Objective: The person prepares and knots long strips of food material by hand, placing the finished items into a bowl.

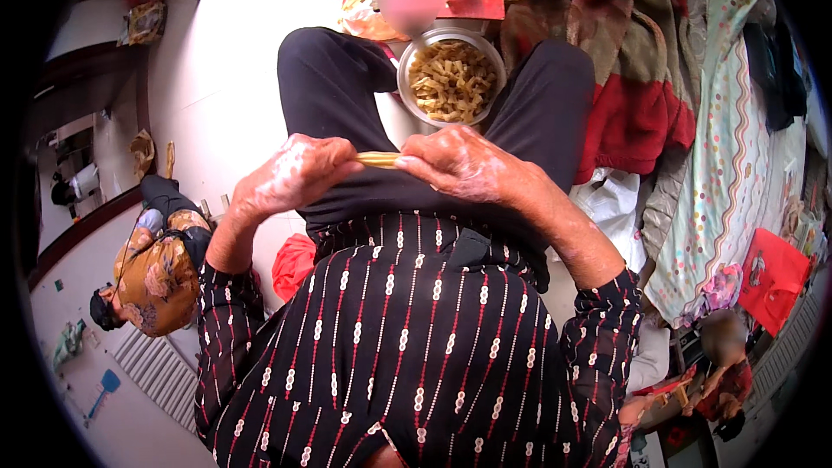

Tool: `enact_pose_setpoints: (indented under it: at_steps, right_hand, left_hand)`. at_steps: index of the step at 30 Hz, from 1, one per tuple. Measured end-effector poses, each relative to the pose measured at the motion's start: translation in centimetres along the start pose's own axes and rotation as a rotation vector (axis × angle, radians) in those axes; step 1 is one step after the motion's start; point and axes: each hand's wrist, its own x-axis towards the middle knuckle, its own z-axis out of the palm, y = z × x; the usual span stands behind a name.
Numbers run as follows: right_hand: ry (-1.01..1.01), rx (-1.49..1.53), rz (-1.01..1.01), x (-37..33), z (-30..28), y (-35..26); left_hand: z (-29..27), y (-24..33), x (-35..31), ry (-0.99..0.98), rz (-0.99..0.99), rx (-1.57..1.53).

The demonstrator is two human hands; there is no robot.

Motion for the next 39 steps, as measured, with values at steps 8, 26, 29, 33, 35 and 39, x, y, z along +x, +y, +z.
enact_pose_setpoints:
  at_steps: [8,26,29,33,35,39]
  right_hand:
    - [0.343,0.053,-0.189,2.5,-0.5,-2.2]
    - [0.404,0.585,0.335,1.0,1.3,0.0]
    - [0.478,0.682,0.327,0.9,2.2,0.6]
    - [0.54,0.722,0.257,0.8,2.4,0.0]
    - [0.59,0.714,0.212,1.1,2.4,-0.2]
    - [0.572,0.563,0.148,0.9,2.0,-0.1]
  left_hand:
    - [-3.3,-1.0,-0.5,0.595,-0.151,-1.117]
    - [4.1,0.2,4.6,0.413,0.232,0.144]
    - [4.5,0.0,4.8,0.484,0.312,0.237]
    - [4.5,-0.2,4.8,0.734,0.446,0.23]
    - [4.7,-0.4,5.0,0.845,0.483,0.107]
    - [6.4,0.6,3.9,0.889,-0.003,-0.841]
